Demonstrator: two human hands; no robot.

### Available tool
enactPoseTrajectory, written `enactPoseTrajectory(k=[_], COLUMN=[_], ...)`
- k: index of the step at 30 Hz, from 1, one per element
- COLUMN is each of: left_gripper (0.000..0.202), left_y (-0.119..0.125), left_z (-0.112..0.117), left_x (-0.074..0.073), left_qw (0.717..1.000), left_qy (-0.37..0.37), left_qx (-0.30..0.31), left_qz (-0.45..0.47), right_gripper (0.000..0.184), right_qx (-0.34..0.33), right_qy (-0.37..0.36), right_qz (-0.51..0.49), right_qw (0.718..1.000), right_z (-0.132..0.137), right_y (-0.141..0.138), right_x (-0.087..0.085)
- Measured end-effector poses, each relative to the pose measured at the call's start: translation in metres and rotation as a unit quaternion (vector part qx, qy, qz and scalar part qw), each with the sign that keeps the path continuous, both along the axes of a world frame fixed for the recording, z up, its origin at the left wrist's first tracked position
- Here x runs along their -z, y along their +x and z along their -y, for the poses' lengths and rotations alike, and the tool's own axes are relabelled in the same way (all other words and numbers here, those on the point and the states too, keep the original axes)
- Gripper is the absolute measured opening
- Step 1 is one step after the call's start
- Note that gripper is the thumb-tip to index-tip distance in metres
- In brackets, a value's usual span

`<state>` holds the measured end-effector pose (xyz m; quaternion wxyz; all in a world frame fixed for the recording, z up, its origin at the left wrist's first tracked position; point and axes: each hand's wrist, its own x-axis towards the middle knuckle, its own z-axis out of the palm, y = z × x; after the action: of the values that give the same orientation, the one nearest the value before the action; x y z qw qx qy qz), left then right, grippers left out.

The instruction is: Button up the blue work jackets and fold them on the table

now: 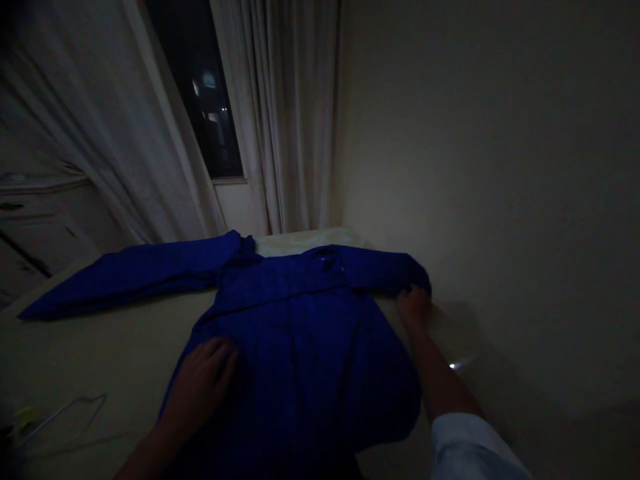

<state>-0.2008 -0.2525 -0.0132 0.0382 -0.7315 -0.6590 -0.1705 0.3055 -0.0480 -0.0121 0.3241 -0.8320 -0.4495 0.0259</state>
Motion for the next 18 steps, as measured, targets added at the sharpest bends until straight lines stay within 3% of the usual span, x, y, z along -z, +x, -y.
enactPoseTrajectory(k=[3, 6, 9, 11, 14, 17, 18], left_gripper=[0.042, 0.053, 0.059, 0.058, 0.052, 0.065, 0.070], left_y=[0.068, 0.129, 0.170, 0.178, 0.146, 0.058, 0.022], left_z=[-0.077, -0.136, -0.169, -0.182, -0.198, -0.203, -0.200], left_x=[-0.018, -0.016, -0.005, -0.003, -0.024, -0.075, -0.094], left_qw=[0.998, 0.995, 0.988, 0.984, 0.987, 0.998, 0.998], left_qy=[-0.005, -0.048, -0.125, -0.145, -0.117, -0.050, 0.019], left_qx=[0.055, 0.083, 0.089, 0.097, 0.106, 0.030, -0.009], left_qz=[0.003, 0.013, 0.026, 0.024, 0.023, 0.038, 0.064], right_gripper=[0.052, 0.049, 0.047, 0.048, 0.047, 0.046, 0.046], right_qx=[-0.060, -0.082, -0.080, -0.078, -0.073, -0.060, -0.057], right_qy=[-0.021, -0.048, -0.058, -0.058, -0.059, -0.060, -0.061], right_qz=[0.084, 0.154, 0.167, 0.159, 0.144, 0.125, 0.118], right_qw=[0.994, 0.983, 0.981, 0.983, 0.985, 0.988, 0.990], right_z=[-0.004, -0.011, -0.012, -0.011, -0.012, -0.014, -0.015], right_y=[-0.001, -0.004, -0.002, 0.000, 0.003, 0.004, 0.004], right_x=[0.024, 0.028, 0.026, 0.026, 0.028, 0.030, 0.030])
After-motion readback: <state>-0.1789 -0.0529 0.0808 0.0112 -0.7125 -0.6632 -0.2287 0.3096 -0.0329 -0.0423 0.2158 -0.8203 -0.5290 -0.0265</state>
